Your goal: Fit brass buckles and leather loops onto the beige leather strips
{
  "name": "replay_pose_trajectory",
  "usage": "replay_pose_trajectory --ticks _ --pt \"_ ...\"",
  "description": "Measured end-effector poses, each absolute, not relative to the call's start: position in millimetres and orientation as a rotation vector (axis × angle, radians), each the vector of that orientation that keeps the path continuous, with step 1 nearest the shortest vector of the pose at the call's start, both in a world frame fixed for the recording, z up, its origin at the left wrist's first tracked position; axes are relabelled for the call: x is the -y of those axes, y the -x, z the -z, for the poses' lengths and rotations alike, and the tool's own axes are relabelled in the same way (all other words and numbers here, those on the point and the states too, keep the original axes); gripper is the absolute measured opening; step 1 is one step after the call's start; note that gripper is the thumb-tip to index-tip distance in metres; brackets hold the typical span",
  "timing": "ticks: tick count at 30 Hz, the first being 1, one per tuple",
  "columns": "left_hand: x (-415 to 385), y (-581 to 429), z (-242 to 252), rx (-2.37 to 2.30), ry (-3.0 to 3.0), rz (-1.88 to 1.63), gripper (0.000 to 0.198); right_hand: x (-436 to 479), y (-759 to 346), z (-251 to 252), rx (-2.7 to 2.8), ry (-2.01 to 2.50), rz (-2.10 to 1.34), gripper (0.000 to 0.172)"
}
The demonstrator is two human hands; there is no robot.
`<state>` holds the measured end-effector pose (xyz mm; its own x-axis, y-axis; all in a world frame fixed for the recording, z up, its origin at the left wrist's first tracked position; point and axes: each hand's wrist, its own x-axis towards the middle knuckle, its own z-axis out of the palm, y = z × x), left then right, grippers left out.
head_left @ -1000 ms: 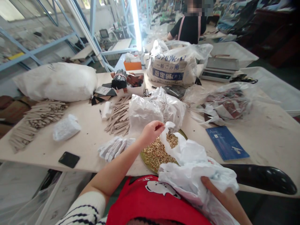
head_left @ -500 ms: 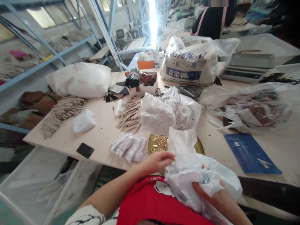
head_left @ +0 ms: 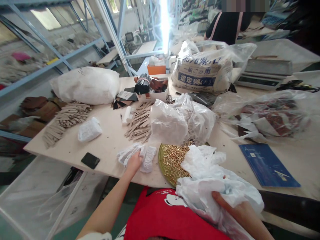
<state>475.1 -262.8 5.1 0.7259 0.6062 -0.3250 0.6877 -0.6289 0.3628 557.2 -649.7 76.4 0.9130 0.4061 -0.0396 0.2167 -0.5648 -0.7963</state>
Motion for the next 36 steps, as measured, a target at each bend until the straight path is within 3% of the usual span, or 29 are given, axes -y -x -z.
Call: replay_pose_trajectory --ticks 11,19,26,32,36 --pt "336.5 -539.6 28.4 -0.578 -2.266 0.362 0.038 680.3 -557.6 -64.7 0.584 2.338 -0.211 0.026" --pt "355.9 -514.4 37.8 -0.511 -2.463 0.287 0.082 674.0 -539.2 -76.0 0.455 2.371 -0.150 0.028" --pt "340.7 -518.2 37.6 -0.583 -2.371 0.285 0.059 664.4 -544.6 -87.9 0.466 2.347 -0.191 0.028" --pt "320.3 -514.5 38.5 -0.669 -2.202 0.271 0.052 666.3 -554.0 -73.7 0.542 2.341 -0.260 0.024" --pt "318.7 -508.0 40.4 -0.678 -2.112 0.301 0.032 669.5 -554.7 -68.3 0.536 2.313 -0.244 0.023"
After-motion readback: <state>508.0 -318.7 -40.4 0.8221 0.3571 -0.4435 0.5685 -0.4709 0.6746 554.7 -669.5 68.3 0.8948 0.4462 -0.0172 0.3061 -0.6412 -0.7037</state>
